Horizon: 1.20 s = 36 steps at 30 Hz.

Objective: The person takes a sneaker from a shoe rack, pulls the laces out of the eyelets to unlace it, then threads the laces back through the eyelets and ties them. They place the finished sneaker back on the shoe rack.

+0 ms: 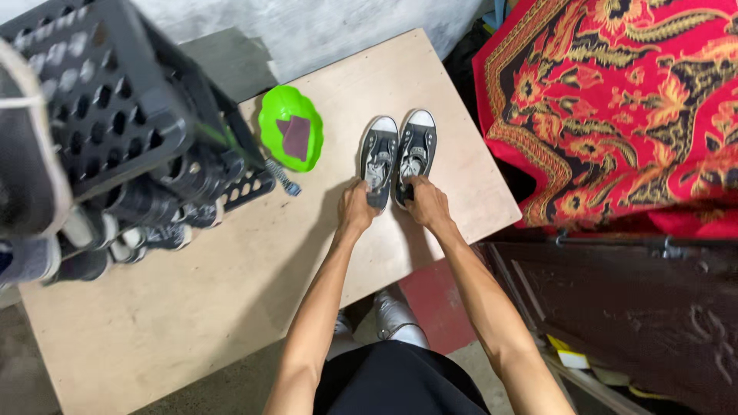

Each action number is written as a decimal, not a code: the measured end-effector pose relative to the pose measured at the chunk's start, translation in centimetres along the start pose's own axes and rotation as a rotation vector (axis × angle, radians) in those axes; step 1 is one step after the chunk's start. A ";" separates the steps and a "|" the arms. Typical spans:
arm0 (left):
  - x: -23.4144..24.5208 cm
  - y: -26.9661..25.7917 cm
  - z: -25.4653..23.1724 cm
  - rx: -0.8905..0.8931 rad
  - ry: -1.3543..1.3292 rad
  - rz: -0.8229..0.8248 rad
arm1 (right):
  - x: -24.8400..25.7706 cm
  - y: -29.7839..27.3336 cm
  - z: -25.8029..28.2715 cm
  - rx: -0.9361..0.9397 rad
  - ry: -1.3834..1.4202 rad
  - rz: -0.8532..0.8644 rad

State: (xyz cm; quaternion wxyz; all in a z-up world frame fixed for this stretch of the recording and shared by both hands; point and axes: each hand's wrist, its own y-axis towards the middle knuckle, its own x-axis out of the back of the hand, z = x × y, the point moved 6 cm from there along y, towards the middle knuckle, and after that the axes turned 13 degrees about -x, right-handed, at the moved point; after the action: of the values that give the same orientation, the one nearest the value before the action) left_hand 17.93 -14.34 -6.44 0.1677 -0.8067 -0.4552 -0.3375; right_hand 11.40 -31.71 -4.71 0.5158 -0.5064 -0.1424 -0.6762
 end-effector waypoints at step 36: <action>14.5 -14.5 15.9 -0.200 0.411 0.139 | -17.4 -16.3 16.1 0.056 -0.415 0.288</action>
State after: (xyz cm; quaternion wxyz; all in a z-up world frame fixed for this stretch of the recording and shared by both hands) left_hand 17.06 11.50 -8.24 0.1991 -0.7630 -0.3192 -0.5257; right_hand 5.57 -3.66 -6.61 0.5802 -0.6349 -0.1902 -0.4734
